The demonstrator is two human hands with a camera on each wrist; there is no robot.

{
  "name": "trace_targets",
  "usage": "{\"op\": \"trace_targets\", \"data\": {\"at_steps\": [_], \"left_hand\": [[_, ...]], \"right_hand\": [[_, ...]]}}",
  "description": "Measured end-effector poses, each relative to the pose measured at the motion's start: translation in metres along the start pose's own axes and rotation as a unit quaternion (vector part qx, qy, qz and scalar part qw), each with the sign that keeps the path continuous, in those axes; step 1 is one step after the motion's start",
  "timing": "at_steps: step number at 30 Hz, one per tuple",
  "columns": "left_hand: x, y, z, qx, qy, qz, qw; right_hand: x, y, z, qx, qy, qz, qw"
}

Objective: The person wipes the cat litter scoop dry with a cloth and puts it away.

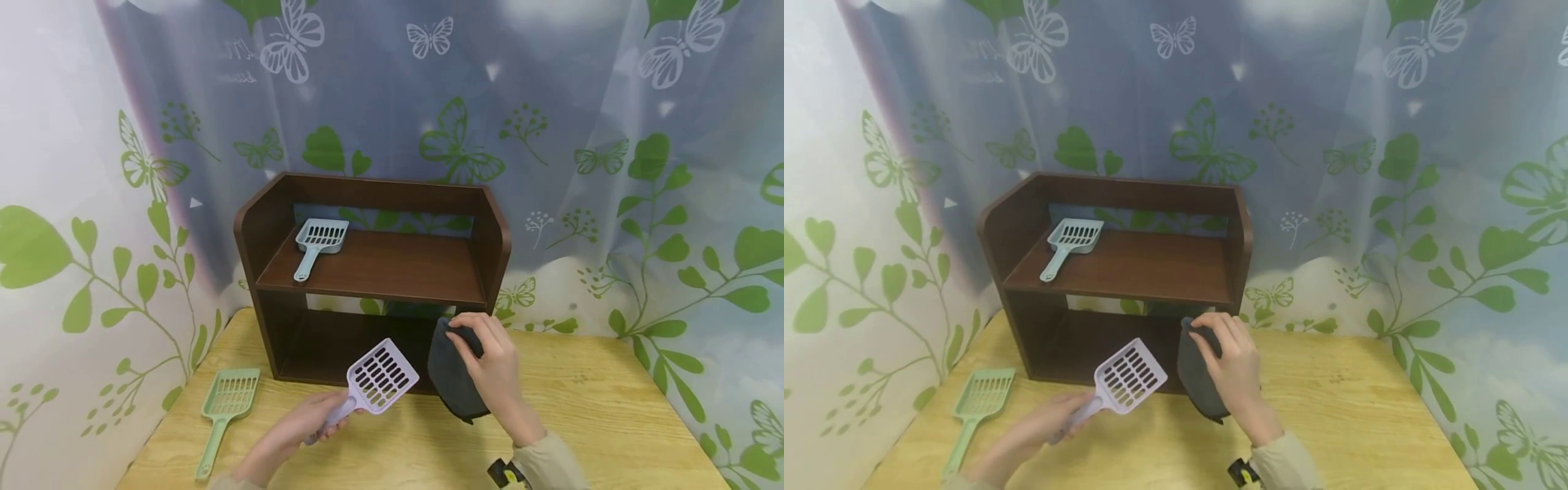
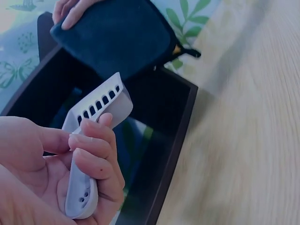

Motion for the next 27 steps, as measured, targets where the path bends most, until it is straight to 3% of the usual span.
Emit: {"op": "trace_targets", "data": {"at_steps": [10, 13, 20, 23, 27], "left_hand": [[-0.024, 0.011, 0.013, -0.020, -0.046, -0.034, 0.9982], [-0.029, 0.012, 0.015, -0.024, -0.059, -0.047, 0.9969], [-0.036, 0.020, 0.021, -0.038, -0.054, -0.066, 0.9957], [-0.036, 0.023, 0.023, -0.035, -0.039, -0.062, 0.9967], [-0.040, 0.027, 0.024, -0.035, -0.038, -0.058, 0.9970]], "right_hand": [[-0.027, -0.020, -0.008, 0.003, -0.022, 0.094, 0.995], [-0.035, -0.025, -0.015, -0.005, -0.035, 0.094, 0.995], [-0.057, -0.029, -0.035, -0.004, -0.105, 0.029, 0.994], [-0.065, -0.031, -0.042, 0.025, -0.130, -0.022, 0.991], [-0.069, -0.033, -0.047, 0.085, -0.112, -0.106, 0.984]]}}
Point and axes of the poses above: each hand's wrist, its own z-axis towards the middle knuckle, its own x-axis out of the back of the hand, y = z × x, the point moved 6 cm from there along z, towards the middle knuckle, and after that the axes turned 5 degrees about -x, right-handed, at the moved point
